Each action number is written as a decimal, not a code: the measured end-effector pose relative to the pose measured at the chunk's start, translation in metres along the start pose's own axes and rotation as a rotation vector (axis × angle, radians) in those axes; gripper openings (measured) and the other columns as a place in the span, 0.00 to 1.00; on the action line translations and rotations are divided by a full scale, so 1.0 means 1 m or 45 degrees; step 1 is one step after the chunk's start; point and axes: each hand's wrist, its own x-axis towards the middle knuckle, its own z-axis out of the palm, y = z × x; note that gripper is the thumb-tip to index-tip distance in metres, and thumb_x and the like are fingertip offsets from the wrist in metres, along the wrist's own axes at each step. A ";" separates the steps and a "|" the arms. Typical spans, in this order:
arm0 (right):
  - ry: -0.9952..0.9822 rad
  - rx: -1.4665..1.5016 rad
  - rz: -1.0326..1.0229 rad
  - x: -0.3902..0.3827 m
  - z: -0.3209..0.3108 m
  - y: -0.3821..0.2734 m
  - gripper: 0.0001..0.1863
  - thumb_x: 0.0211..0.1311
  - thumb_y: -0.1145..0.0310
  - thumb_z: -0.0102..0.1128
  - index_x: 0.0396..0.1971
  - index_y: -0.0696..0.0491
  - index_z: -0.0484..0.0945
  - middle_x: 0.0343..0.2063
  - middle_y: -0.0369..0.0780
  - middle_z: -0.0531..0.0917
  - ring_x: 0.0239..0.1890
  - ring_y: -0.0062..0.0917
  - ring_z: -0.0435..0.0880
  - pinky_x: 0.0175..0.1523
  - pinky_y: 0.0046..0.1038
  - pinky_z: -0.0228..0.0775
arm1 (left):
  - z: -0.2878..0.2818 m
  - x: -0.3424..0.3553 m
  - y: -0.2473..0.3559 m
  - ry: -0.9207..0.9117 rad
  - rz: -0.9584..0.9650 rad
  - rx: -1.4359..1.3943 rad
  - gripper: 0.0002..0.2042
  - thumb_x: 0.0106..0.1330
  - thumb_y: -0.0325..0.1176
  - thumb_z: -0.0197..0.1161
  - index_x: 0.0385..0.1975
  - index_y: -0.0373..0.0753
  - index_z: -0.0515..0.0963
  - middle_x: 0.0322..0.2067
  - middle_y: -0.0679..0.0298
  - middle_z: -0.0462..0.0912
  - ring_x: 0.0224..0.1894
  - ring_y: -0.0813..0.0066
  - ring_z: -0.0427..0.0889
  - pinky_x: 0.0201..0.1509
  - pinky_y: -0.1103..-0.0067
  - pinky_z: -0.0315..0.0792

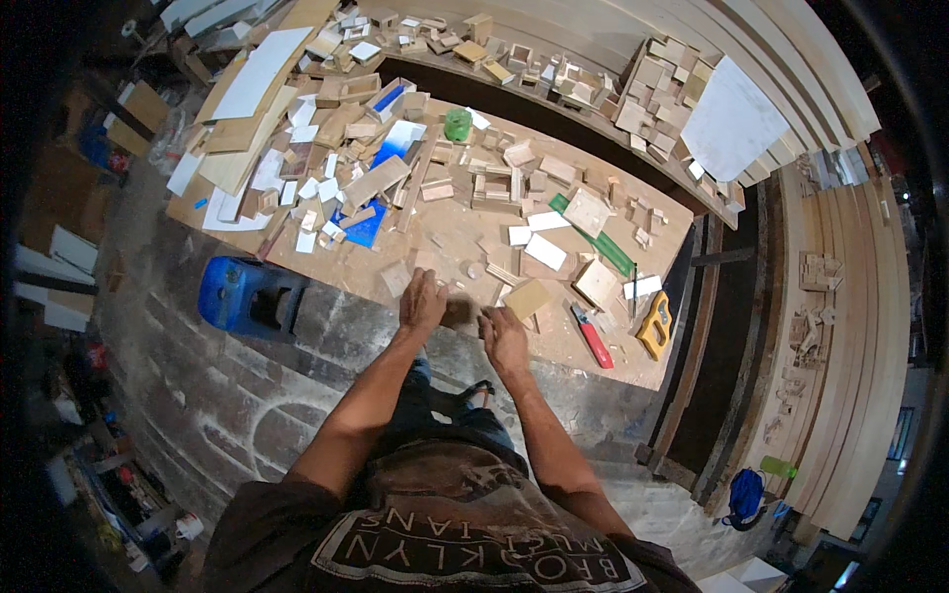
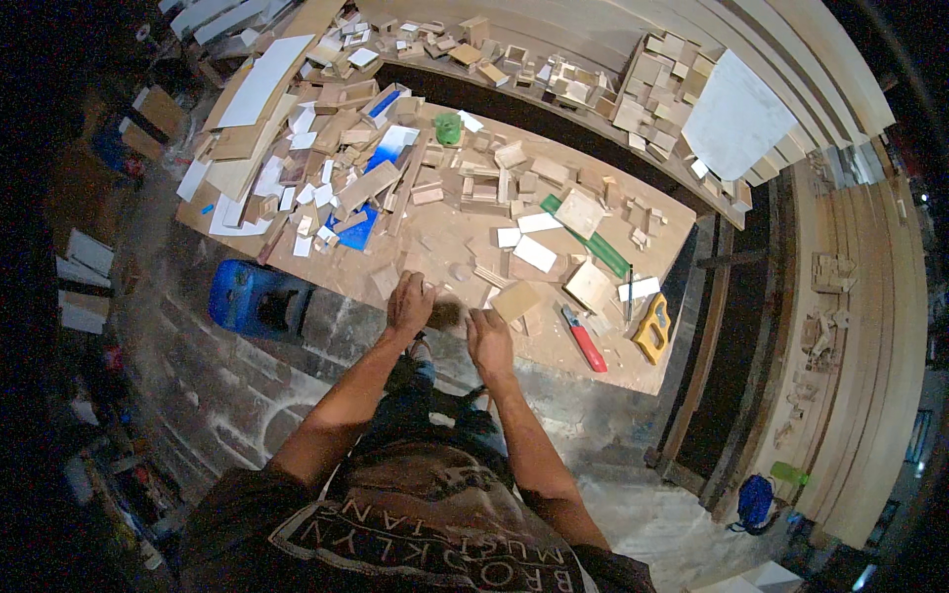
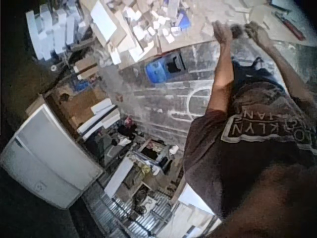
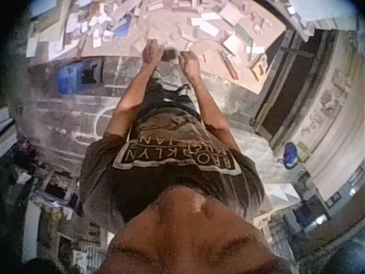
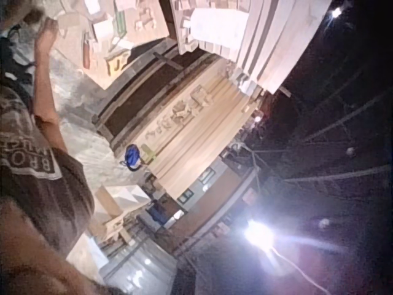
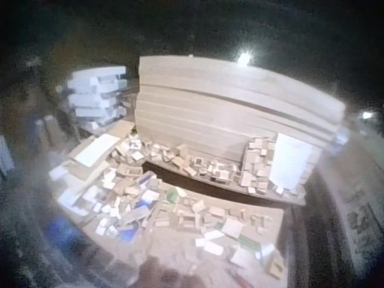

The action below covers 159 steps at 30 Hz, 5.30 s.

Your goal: The person fits small wooden pieces together by hand on a cluttered workbench to assemble small box-like structures.

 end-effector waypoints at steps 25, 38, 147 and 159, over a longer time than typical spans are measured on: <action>-0.116 0.842 0.563 0.042 0.043 -0.032 0.16 0.65 0.80 0.50 0.52 0.60 0.76 0.26 0.36 0.80 0.28 0.18 0.78 0.35 0.22 0.73 | 0.004 0.026 -0.053 -0.763 -0.170 -1.312 0.16 0.65 0.22 0.59 0.53 0.30 0.74 0.38 0.59 0.84 0.36 0.75 0.85 0.37 0.80 0.80; -0.131 0.514 0.233 0.046 0.031 -0.040 0.15 0.66 0.77 0.57 0.52 0.57 0.80 0.42 0.43 0.82 0.40 0.26 0.82 0.44 0.27 0.75 | -0.031 0.024 -0.028 -0.824 -0.246 -1.391 0.17 0.69 0.26 0.61 0.54 0.24 0.75 0.42 0.55 0.84 0.41 0.71 0.86 0.45 0.79 0.82; -0.646 -0.665 -0.551 0.102 0.098 -0.097 0.24 0.58 0.66 0.60 0.56 0.48 0.75 0.57 0.40 0.75 0.64 0.41 0.66 0.62 0.52 0.59 | -0.085 -0.032 -0.161 -0.485 -0.861 -1.961 0.09 0.70 0.33 0.63 0.45 0.38 0.80 0.38 0.68 0.82 0.38 0.79 0.80 0.45 0.82 0.74; -0.160 0.877 0.619 0.051 0.089 -0.037 0.17 0.74 0.62 0.51 0.43 0.63 0.78 0.18 0.38 0.81 0.20 0.20 0.79 0.28 0.25 0.73 | -0.085 0.006 -0.110 -0.624 -0.874 -1.837 0.14 0.68 0.29 0.63 0.51 0.30 0.78 0.34 0.64 0.82 0.36 0.75 0.80 0.44 0.79 0.75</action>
